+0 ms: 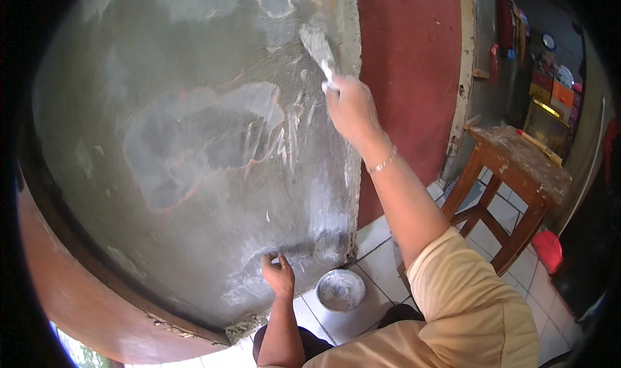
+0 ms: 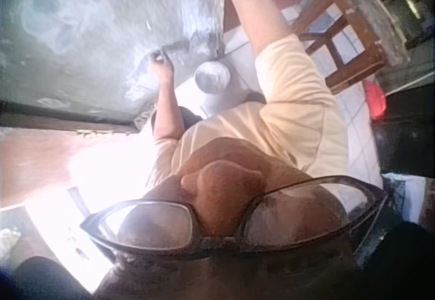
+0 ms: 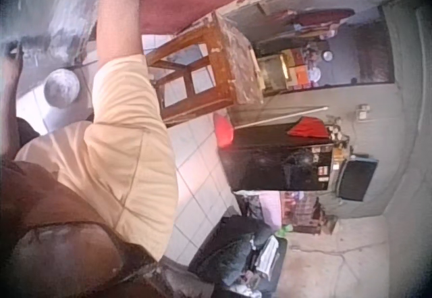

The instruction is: The person applies plaster to a section of a wall using a putty knife and smooths it out by hand and with the tool.

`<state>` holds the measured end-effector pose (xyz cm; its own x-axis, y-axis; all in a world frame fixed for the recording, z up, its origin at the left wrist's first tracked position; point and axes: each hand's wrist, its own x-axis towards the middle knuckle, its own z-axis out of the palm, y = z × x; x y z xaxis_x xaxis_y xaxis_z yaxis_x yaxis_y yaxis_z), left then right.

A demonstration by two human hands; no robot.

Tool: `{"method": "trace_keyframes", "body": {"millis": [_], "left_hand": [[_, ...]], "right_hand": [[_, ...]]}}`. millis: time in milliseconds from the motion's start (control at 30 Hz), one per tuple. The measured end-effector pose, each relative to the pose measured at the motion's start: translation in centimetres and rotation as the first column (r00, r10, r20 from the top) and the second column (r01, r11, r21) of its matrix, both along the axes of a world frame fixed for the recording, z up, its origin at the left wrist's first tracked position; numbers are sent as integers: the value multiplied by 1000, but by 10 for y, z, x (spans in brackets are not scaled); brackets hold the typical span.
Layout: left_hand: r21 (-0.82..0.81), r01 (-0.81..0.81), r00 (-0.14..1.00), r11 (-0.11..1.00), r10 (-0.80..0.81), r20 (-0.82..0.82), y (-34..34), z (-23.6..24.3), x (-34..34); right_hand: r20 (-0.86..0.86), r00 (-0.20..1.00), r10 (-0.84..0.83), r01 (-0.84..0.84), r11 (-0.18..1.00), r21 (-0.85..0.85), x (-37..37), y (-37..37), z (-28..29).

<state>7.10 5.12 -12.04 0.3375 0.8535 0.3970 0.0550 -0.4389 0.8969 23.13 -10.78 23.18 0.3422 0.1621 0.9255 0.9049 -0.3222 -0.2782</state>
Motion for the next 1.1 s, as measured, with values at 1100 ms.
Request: {"method": "trace_keyframes", "body": {"millis": [1100], "left_hand": [[48,-15,997,999,19,-81,8,-6,-7]], "right_hand": [[-180,984,14,-28,997,-78,2,-29,-223]]}}
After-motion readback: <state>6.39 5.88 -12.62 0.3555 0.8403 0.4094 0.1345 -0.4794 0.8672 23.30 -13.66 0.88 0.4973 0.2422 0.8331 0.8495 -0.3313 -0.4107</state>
